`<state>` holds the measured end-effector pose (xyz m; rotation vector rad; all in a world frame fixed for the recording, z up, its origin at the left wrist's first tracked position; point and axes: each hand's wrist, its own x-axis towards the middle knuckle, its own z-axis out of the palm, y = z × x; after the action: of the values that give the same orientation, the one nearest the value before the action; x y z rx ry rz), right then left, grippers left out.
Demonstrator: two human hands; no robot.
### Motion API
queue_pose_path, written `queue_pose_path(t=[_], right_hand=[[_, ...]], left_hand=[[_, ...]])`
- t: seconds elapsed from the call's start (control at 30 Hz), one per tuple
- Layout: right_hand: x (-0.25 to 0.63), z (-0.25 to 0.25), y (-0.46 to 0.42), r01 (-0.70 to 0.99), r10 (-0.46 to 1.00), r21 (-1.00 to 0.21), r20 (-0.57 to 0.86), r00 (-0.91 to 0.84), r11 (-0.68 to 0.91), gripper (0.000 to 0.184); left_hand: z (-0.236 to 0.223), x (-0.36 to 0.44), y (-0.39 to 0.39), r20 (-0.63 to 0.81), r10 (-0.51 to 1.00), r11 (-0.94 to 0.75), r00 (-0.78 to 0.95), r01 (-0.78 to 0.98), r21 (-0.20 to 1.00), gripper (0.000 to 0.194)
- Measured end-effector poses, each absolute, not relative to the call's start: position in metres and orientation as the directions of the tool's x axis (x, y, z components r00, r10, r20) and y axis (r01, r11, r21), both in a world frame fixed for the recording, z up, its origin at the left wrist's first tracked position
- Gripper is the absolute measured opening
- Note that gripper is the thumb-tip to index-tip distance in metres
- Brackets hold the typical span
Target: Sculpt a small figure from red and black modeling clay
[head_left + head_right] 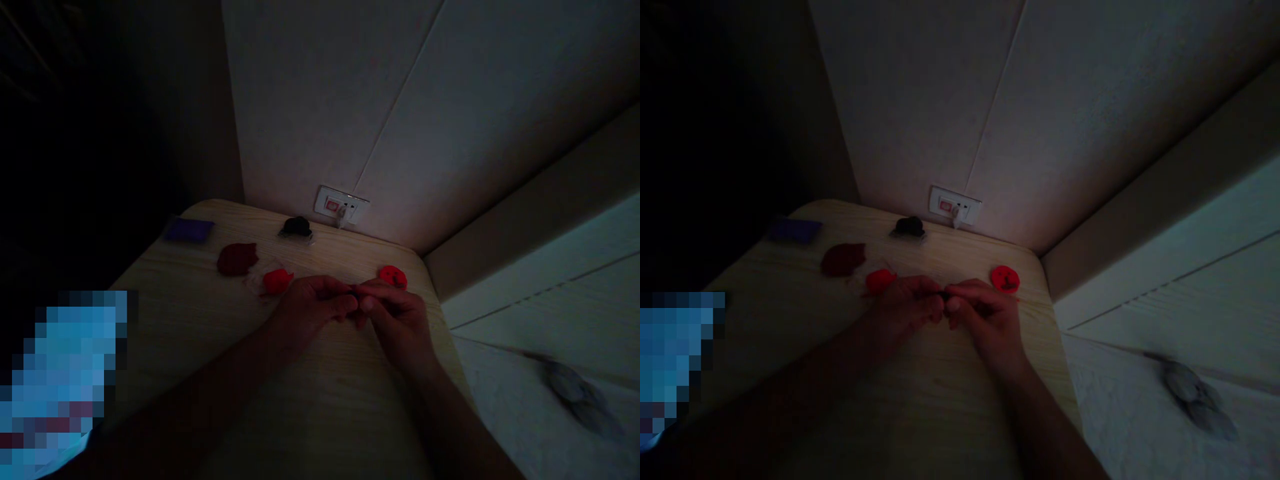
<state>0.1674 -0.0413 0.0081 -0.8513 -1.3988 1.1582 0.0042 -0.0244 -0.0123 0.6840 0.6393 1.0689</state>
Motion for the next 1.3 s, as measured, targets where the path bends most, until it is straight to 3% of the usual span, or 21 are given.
queue_pose_path(t=[0.2,0.5,0.73,1.0,1.2,1.3], right_hand=[[0.1683,0.0084,-0.0413,-0.131,0.968,-0.97,0.222,-0.12,0.206,0.01],[0.1674,0.0085,-0.0404,-0.103,0.975,-0.976,0.202,-0.088,0.193,0.005],[0.1651,0.0107,-0.0448,0.049,0.947,-0.948,0.312,-0.074,0.316,0.014],[0.1669,0.0081,-0.0454,0.132,0.945,-0.936,0.32,-0.064,0.326,0.004],[0.1712,0.0071,-0.0443,0.294,0.883,-0.834,0.455,-0.114,0.467,0.024],[0.1722,0.0081,-0.044,0.308,0.877,-0.822,0.455,-0.151,0.48,0.019]], left_hand=[[-0.0135,0.0033,-0.0256,-0.105,0.906,0.335,0.41,-0.542,0.771,0.029],[-0.0056,0.0025,-0.0257,-0.134,0.919,0.337,0.371,-0.56,0.757,0.026],[-0.0067,0.003,-0.0245,-0.144,0.942,0.297,0.303,-0.553,0.779,0.026],[-0.0098,0.0038,-0.0247,-0.11,0.959,0.239,0.262,-0.533,0.812,0.026],[-0.0108,0.0028,-0.0241,-0.122,0.958,0.246,0.261,-0.523,0.816,0.021],[-0.0112,0.002,-0.0238,-0.121,0.957,0.248,0.264,-0.523,0.815,0.018]])
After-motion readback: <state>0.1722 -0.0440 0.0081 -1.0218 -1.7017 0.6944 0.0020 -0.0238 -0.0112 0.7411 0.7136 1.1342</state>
